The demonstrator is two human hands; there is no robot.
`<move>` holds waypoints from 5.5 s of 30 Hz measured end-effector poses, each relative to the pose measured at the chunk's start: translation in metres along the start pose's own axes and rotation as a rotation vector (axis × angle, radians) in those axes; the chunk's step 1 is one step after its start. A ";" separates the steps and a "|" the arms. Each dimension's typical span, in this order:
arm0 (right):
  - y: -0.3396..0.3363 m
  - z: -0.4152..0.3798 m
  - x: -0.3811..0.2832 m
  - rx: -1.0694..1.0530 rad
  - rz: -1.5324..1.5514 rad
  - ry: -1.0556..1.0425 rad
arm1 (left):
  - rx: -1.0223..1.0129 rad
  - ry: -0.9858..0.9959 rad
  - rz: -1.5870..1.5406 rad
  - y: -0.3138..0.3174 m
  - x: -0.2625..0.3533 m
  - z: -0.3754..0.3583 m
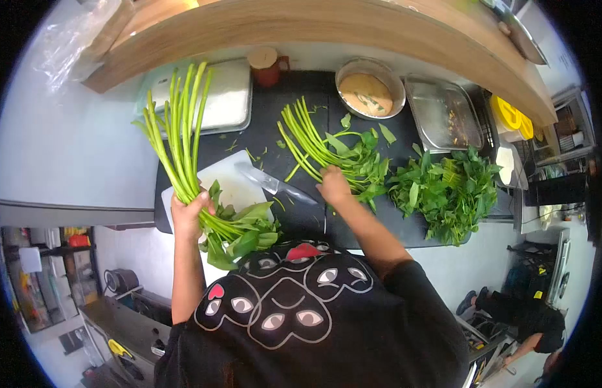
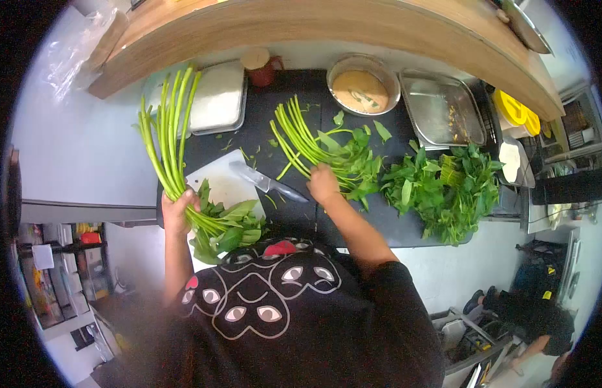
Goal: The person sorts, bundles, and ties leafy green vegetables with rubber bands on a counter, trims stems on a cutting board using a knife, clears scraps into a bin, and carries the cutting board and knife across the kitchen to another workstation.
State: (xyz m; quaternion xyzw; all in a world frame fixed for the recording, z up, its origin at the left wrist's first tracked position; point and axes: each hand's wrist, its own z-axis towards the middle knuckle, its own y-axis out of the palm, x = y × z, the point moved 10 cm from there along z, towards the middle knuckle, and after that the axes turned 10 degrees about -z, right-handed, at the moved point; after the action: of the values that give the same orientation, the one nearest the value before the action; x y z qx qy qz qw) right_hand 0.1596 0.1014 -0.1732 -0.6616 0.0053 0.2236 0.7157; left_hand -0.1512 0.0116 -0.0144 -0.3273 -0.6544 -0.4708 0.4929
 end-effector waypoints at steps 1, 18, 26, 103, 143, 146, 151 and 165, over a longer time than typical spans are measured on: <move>0.006 -0.003 0.003 -0.011 -0.052 0.010 | 0.018 0.005 -0.004 -0.003 0.001 -0.001; -0.195 -0.004 -0.007 0.246 1.102 0.310 | -0.293 -0.109 -0.377 0.154 -0.073 0.021; -0.187 -0.022 -0.085 0.426 0.700 0.062 | -0.382 -0.052 -0.384 0.188 -0.073 0.005; -0.140 0.018 0.006 -0.388 1.111 0.085 | -0.197 -0.168 -0.176 0.120 -0.075 0.019; -0.136 -0.014 -0.152 -0.048 0.223 -0.248 | -0.268 -0.017 -0.205 0.126 -0.065 0.000; -0.131 -0.021 -0.160 -0.043 0.346 -0.368 | -0.218 0.015 -0.127 0.117 -0.059 0.004; -0.130 0.003 -0.130 -0.254 0.765 -0.432 | -0.156 0.033 -0.041 0.092 -0.046 0.010; 0.011 0.058 0.051 -0.233 -0.359 -0.125 | -0.040 -0.076 0.040 0.048 -0.060 0.003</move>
State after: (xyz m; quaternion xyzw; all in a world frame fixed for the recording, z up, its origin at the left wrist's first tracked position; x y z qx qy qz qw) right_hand 0.1851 0.1723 -0.1918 -0.7150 -0.1825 0.1323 0.6618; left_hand -0.0912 0.0334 -0.0573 -0.3677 -0.6564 -0.4609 0.4706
